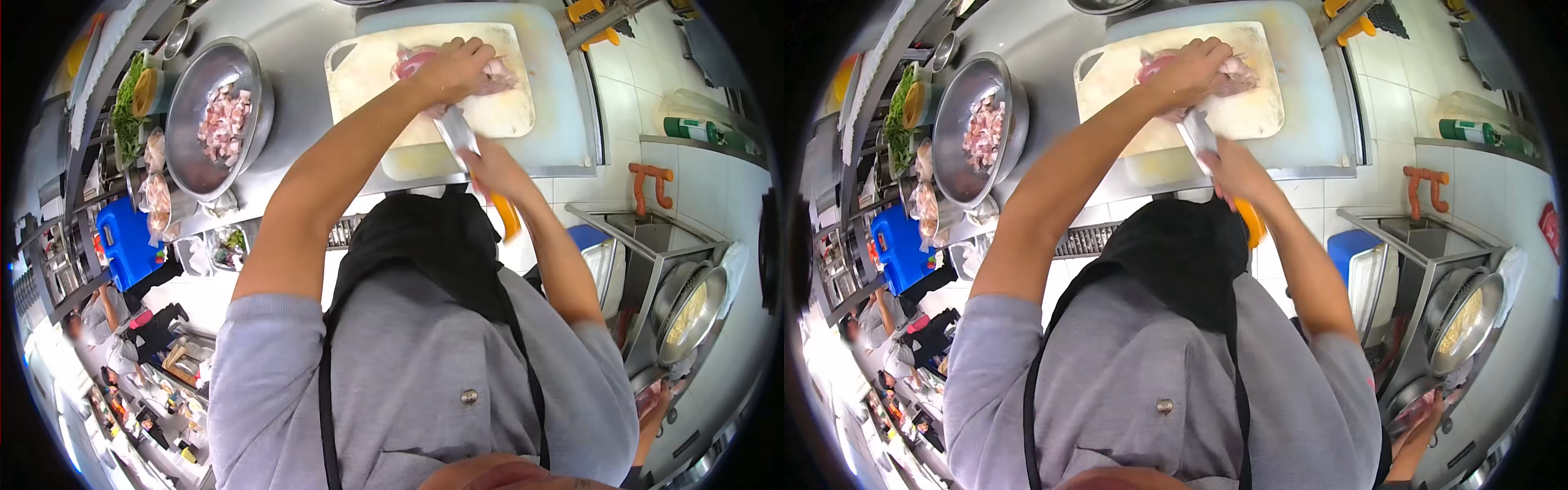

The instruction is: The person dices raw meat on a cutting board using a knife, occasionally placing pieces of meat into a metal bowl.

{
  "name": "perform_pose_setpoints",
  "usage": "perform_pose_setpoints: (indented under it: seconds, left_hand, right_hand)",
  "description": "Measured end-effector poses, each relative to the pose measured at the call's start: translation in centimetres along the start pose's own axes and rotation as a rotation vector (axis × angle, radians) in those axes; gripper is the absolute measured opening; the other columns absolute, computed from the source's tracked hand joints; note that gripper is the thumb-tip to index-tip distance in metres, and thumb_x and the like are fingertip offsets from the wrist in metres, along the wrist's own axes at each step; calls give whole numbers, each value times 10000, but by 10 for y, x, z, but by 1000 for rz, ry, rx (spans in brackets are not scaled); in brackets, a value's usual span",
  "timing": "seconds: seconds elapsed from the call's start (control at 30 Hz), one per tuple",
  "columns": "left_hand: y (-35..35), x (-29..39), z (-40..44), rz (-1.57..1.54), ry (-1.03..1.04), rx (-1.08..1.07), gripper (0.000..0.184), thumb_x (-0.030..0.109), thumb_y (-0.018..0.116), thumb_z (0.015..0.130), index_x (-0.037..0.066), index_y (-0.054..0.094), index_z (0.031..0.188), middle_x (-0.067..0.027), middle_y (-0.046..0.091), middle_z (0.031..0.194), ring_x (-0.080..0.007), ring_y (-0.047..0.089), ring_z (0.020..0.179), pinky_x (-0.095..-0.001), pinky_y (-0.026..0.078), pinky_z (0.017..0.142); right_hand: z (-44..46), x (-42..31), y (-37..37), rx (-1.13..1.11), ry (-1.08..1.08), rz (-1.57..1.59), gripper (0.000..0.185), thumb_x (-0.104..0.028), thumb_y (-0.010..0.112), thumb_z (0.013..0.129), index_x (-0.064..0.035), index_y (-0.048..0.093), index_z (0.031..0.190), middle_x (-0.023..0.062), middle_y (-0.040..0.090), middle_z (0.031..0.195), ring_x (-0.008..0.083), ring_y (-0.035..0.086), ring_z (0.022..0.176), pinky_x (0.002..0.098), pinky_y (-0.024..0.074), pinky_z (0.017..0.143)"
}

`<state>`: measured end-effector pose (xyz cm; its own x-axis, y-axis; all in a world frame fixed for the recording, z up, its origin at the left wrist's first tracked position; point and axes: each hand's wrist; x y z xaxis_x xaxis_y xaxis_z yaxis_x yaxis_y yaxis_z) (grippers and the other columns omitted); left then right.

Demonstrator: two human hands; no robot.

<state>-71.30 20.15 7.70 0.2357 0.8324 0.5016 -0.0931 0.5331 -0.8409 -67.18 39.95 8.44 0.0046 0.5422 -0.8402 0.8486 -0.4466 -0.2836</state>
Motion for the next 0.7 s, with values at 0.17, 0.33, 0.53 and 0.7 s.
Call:
perform_pose_setpoints:
  seconds: [0.17, 0.33, 0.53, 0.7]
  left_hand:
    - [-5, 6, -8, 31, 27, -26, 343, 150, 617, 872, 55, 541, 1192, -165, 560, 1192, -408, 528, 1107, -493, 470, 950]
    - [-20, 4, -5, 3, -67, -1, 360, 210, 629, 894, 51, 540, 1205, -161, 550, 1225, -386, 522, 1146, -471, 445, 1005]
    - [-27, 14, -4, -34, -69, 81, 340, 272, 713, 880, 67, 667, 1146, -188, 579, 1206, -419, 540, 1128, -489, 477, 974]
    - [-54, -14, 4, -969, -201, 432, 245, 190, 592, 968, 32, 638, 1150, -151, 660, 1115, -253, 652, 978, -373, 536, 837]
  right_hand:
    - [45, -33, 4, -122, 155, -93, 345, -229, 560, 1030, 36, 541, 1249, 146, 621, 650, 233, 590, 450, 398, 464, 415]
    - [-4, -1, 3, -5, 25, -139, 372, -233, 530, 1037, 107, 522, 1188, 198, 617, 621, 297, 598, 403, 419, 474, 382]
    - [12, -31, 4, -47, 69, -201, 339, -264, 530, 1046, 73, 536, 1077, 168, 600, 595, 276, 588, 410, 401, 470, 386]
    - [-61, -7, -7, -89, 124, -228, 332, -285, 521, 1046, 47, 529, 1044, 156, 589, 585, 257, 585, 410, 402, 456, 370]
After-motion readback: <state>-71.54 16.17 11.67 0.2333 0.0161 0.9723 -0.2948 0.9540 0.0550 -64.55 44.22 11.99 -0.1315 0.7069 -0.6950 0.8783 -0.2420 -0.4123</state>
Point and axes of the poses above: each hand's wrist, its own z-axis towards the middle knuckle, its own y-axis out of the palm, x = y × z
